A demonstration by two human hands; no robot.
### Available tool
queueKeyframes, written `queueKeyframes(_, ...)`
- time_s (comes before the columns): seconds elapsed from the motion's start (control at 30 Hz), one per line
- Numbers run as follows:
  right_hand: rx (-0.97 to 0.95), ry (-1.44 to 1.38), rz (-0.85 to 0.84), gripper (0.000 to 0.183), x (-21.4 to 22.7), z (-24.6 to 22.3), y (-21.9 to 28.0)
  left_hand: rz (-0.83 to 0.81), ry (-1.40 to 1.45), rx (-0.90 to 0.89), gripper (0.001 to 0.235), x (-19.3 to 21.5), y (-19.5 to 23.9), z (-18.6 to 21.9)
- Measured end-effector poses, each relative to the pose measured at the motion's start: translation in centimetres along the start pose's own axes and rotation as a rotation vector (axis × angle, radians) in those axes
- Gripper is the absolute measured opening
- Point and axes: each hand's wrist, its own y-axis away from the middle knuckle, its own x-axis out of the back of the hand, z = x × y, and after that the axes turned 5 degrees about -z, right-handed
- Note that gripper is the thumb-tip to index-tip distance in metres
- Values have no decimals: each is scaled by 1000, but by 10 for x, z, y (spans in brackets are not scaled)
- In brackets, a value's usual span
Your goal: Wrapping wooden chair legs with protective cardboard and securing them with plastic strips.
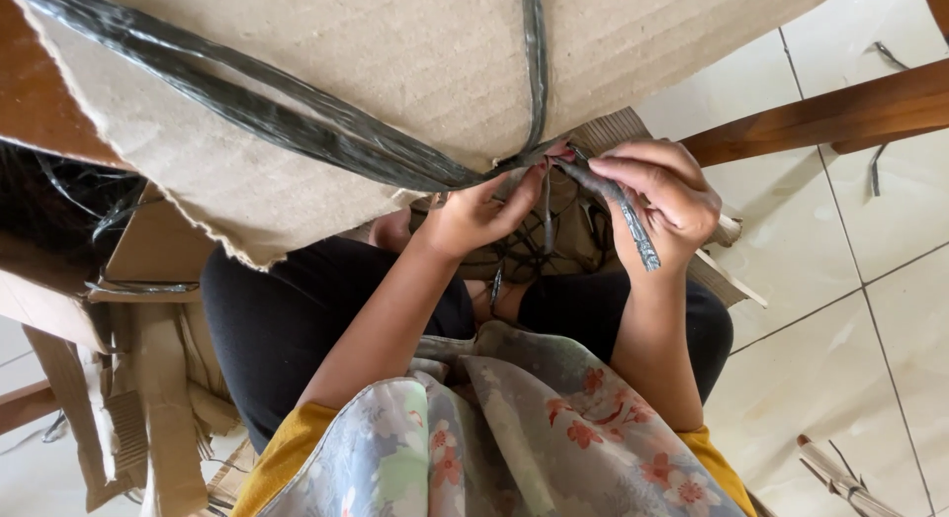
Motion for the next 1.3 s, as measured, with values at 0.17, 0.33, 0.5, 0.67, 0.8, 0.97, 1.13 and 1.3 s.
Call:
queueKeyframes(0.17,169,-62,-141,5,15,5,-5,131,418,64,15,-14,1,11)
queueKeyframes(0.33,220,59,-147,4,19,8,-7,133,571,171,18,-7,-16,35)
queueKeyframes(0.5,337,190,-175,11,16,4,-2,136,437,121,13,-4,-32,51)
queueKeyframes(0.67,489,255,-137,21,4,-7,-10,211,-38,39,24,-2,-31,53)
queueKeyframes(0.8,442,193,-117,18,-4,-6,-11,218,-153,15,20,-1,-28,53)
queueKeyframes(0.97,319,80,-8,11,-17,2,-4,160,-84,-64,16,1,-21,46)
queueKeyframes(1.13,262,70,40,9,-22,2,-5,192,-6,-35,16,10,-31,61)
queueKeyframes(1.3,253,49,20,11,-19,7,-2,264,91,62,15,-2,-25,52)
